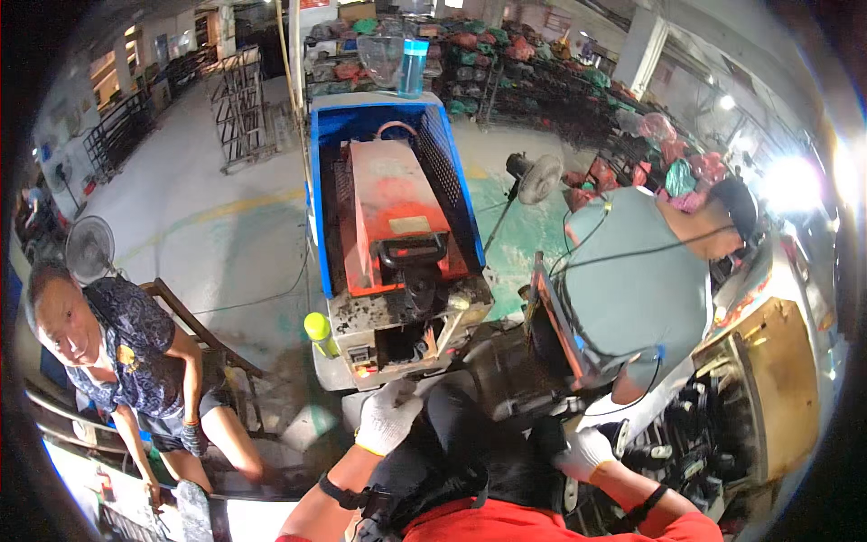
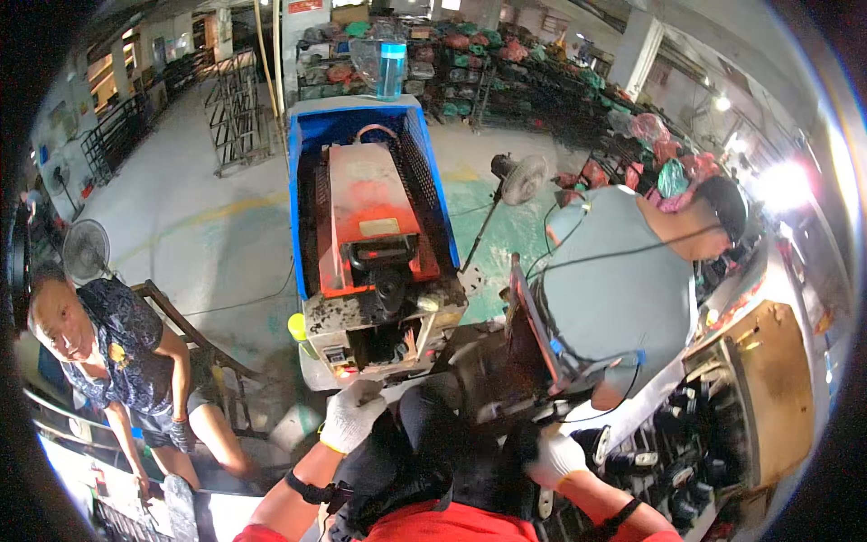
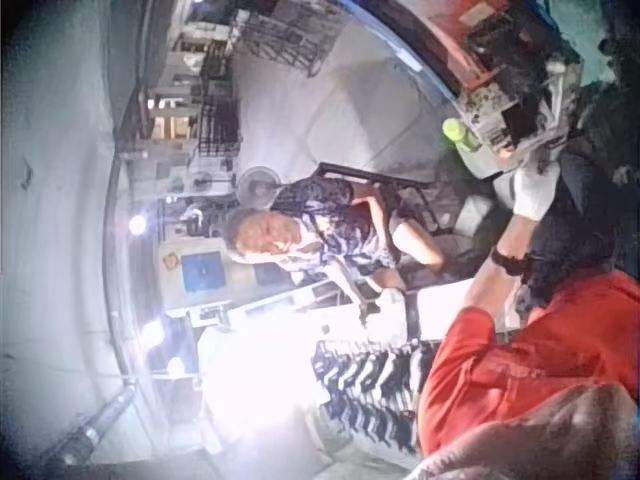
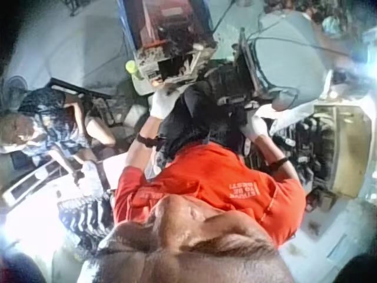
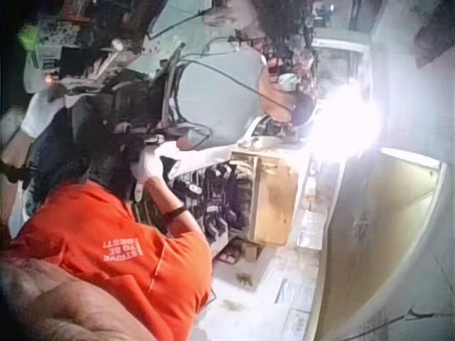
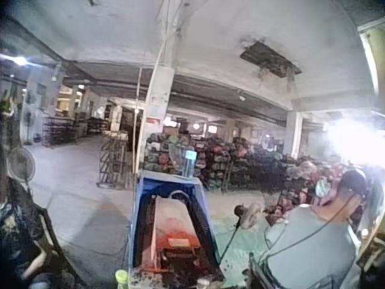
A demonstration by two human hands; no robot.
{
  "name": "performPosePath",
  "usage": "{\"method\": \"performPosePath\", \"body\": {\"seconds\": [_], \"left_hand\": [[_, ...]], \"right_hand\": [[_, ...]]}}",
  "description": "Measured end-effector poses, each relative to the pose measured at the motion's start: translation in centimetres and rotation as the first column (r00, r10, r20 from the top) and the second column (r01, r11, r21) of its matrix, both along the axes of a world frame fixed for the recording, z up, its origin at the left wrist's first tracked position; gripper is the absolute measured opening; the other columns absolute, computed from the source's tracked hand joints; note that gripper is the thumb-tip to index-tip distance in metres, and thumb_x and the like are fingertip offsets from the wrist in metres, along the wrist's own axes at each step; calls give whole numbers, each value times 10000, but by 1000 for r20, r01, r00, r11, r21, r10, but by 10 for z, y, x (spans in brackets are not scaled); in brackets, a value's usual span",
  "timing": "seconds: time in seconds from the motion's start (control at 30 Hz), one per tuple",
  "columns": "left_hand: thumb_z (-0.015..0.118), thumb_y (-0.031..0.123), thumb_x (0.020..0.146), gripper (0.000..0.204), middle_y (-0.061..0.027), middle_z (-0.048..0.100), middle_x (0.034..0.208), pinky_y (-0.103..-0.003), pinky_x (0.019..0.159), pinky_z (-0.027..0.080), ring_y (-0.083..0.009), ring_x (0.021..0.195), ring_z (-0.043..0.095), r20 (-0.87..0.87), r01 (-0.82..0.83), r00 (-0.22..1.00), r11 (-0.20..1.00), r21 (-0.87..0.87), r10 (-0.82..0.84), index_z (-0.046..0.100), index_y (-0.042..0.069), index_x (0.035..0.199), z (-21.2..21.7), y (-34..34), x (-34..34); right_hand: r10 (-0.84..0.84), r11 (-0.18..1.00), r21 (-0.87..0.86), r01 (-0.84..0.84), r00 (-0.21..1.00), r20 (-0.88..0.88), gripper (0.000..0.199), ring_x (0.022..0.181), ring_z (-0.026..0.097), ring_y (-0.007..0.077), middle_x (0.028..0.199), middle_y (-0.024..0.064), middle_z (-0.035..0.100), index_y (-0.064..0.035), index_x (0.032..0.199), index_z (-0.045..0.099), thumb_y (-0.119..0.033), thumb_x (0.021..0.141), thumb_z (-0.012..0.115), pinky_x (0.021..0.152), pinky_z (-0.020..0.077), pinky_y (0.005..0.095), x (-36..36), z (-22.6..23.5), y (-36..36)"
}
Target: Using a buffing/sanding machine to smooth and finish the soles of black leather shoes.
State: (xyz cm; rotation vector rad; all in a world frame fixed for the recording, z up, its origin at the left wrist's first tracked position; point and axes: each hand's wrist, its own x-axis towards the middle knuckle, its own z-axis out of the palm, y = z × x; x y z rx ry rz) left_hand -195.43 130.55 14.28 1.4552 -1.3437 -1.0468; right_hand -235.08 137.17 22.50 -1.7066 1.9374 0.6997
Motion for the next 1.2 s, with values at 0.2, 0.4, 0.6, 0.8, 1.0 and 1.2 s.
{"method": "performPosePath", "body": {"seconds": [0.2, 0.4, 0.6, 0.8, 1.0, 1.2], "left_hand": [[747, 229, 1001, 444, -153, 786, 1210, -367, 977, 557, -203, 1064, 710, -720, 147, 685, 949, 278, 105, 731, -49, 1347, -25, -103, -78], [685, 143, 1081, 302, -107, 756, 1221, -405, 928, 614, -236, 1113, 747, -875, -41, 359, 942, 334, 326, 657, 2, 1346, -46, -182, -135], [704, 165, 1077, 253, -79, 761, 1179, -397, 871, 601, -208, 1045, 752, -858, -77, 211, 883, 463, 468, 684, 47, 1300, -30, -200, -142], [705, 134, 999, 295, -215, 774, 1213, -464, 943, 602, -398, 1089, 746, -680, -283, 641, 933, 223, 357, 719, 29, 1275, -79, -219, -164], [515, 181, 1173, 335, -131, 729, 1333, -475, 1008, 609, -299, 1175, 714, -916, 6, -90, 920, 391, 390, 612, 68, 1473, -73, -237, -180], [588, 256, 1111, 256, -96, 761, 1061, -407, 731, 589, -220, 862, 734, -375, -30, 902, 896, 443, 215, 746, 54, 1116, -3, -193, -126]], "right_hand": [[826, 270, -963, 1, 513, 232, 327, 1004, 685, 421, 1045, 177, 709, -38, 1169, 730, -248, 929, 803, 866, 560, 520, 181, 53, -231], [908, 276, -888, -367, 402, 115, 382, 1009, 746, 396, 1006, 195, 762, -54, 1075, 758, -428, 1005, 720, 881, 587, 529, 233, 7, -377], [861, 327, -805, -496, 508, 37, 449, 815, 784, 365, 845, 161, 770, -97, 941, 751, -531, 1024, 672, 721, 591, 530, 251, 2, -384], [876, 267, -862, -431, 482, 31, 451, 793, 778, 378, 832, 161, 773, -98, 913, 750, -537, 1001, 701, 708, 587, 539, 257, -6, -386], [853, 245, -870, -427, 522, -16, 450, 775, 774, 371, 820, 152, 771, -102, 902, 747, -539, 998, 707, 700, 587, 534, 240, -11, -394], [812, 296, -844, -447, 583, -25, 452, 808, 776, 381, 846, 167, 773, -104, 905, 747, -546, 991, 713, 724, 588, 549, 225, -5, -396]]}}
